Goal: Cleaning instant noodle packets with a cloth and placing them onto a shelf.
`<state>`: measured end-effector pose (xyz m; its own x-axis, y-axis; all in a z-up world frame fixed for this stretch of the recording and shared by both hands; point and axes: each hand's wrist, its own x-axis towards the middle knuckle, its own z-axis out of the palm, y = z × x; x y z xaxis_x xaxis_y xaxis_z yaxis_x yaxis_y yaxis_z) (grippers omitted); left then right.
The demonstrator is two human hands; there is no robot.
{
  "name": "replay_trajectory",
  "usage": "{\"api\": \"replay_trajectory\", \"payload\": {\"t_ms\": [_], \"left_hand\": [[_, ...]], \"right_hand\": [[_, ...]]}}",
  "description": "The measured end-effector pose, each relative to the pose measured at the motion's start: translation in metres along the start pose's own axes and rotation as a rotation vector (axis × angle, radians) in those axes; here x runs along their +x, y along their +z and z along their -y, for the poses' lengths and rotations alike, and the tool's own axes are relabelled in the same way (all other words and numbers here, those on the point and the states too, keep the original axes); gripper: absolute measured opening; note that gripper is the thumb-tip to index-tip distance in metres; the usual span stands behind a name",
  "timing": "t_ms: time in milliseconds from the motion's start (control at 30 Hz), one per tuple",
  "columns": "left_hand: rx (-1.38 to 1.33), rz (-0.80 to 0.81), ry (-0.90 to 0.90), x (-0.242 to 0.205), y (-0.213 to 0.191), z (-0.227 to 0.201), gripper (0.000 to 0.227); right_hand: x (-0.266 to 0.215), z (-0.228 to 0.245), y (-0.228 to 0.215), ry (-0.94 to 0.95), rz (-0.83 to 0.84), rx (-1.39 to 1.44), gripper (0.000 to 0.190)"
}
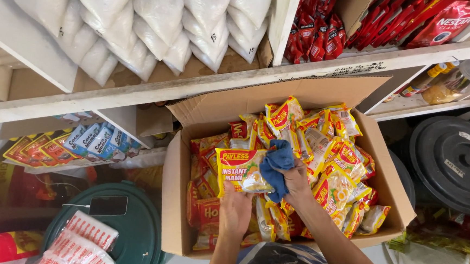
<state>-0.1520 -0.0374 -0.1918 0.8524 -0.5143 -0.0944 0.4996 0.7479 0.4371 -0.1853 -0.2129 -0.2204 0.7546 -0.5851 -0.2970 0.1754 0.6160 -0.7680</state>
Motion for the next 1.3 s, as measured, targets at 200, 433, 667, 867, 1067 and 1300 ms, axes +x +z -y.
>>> {"api": "replay_trajectory", "payload": {"t_ms": [200,433,667,867,1067,1300], "left_hand": [[-0.157,-0.031,-0.013,0.005,0.008,-0.018,0.058],[0.008,0.078,0.044,0.009,0.019,-0.033,0.067],[0.144,0.109,0.019,0.011,0.011,-0.014,0.061],[0.096,0.017,-0.035,0.007,-0.017,0.004,0.05],[-0.016,-0.042,-0.124,0.011,-0.002,-0.005,0.054],[0.008,-0.064,-0.18,0.017,-0.015,-0.026,0.065]], "right_hand": [[-0.018,0.015,0.017,-0.133,-0.005,-0.139,0.064],[-0.046,0.054,0.048,-0.704,0.187,-0.589,0.073],[-0.055,0.038,0.103,-1.062,0.633,-1.24,0.065],[-0.036,0.041,0.101,-1.012,0.612,-1.159,0.055],[-0.047,0.022,0.094,-1.064,0.403,-1.262,0.063],[-0.032,0.02,0.083,-0.979,0.572,-1.112,0.066]]}}
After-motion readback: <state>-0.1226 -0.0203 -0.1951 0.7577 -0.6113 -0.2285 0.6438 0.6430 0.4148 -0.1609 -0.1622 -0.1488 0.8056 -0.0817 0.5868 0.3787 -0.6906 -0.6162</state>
